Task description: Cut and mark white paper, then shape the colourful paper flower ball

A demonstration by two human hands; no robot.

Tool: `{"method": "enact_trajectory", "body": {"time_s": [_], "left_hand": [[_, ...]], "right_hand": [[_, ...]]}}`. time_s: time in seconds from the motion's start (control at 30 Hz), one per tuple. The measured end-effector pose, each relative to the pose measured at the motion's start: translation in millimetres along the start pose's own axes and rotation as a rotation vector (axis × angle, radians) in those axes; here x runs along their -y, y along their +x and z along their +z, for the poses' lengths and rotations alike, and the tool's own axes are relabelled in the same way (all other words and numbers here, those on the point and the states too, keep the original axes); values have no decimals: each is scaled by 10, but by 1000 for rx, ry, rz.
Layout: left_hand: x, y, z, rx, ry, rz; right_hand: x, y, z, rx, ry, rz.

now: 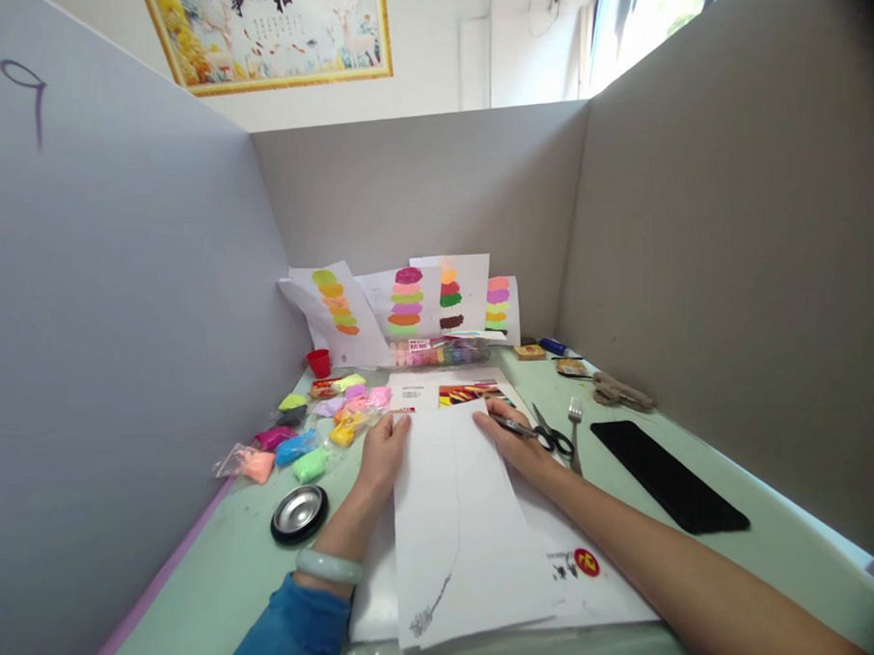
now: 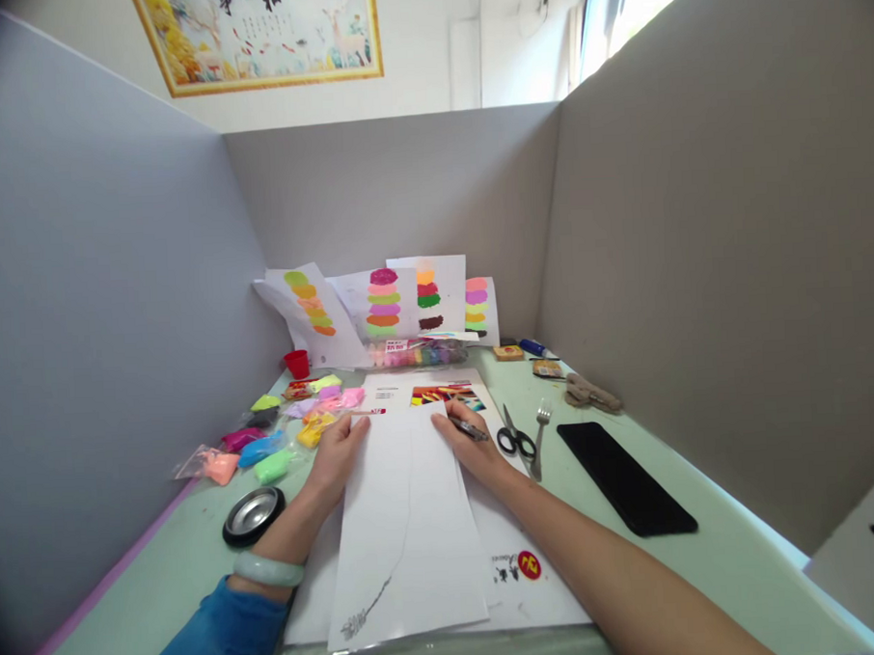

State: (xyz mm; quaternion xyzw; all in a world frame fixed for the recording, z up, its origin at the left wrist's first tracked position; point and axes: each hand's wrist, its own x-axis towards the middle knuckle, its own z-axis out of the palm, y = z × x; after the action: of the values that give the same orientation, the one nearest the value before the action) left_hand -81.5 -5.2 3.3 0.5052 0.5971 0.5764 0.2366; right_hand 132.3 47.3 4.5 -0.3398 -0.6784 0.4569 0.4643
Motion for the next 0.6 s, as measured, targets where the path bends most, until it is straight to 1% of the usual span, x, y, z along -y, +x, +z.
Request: {"method": "enact_trajectory", "body": {"time_s": [0.13, 0.23, 0.3, 0.37, 0.43, 0.5, 0.6], "left_hand": [[-51, 18, -43, -48, 56, 129], [-98, 45, -113, -107, 113, 147], [-118, 68, -171, -170, 182, 128], [-127, 93, -229, -234, 239, 115], [-128, 115, -276, -281, 237, 113], [-130, 130, -308, -308, 194, 100], [-143, 139, -328, -309, 113, 62]], "right_hand": [[-14, 7, 10, -45, -116, -102], [-68, 41, -26, -70, -180, -145], [-122, 81, -83, -88, -307, -200], [-177, 128, -155, -97, -530, -254], [-223, 166, -218, -50, -768, -269], [-260, 189, -253, 40, -951, -248], [-302, 197, -256, 156, -1094, -199]]}}
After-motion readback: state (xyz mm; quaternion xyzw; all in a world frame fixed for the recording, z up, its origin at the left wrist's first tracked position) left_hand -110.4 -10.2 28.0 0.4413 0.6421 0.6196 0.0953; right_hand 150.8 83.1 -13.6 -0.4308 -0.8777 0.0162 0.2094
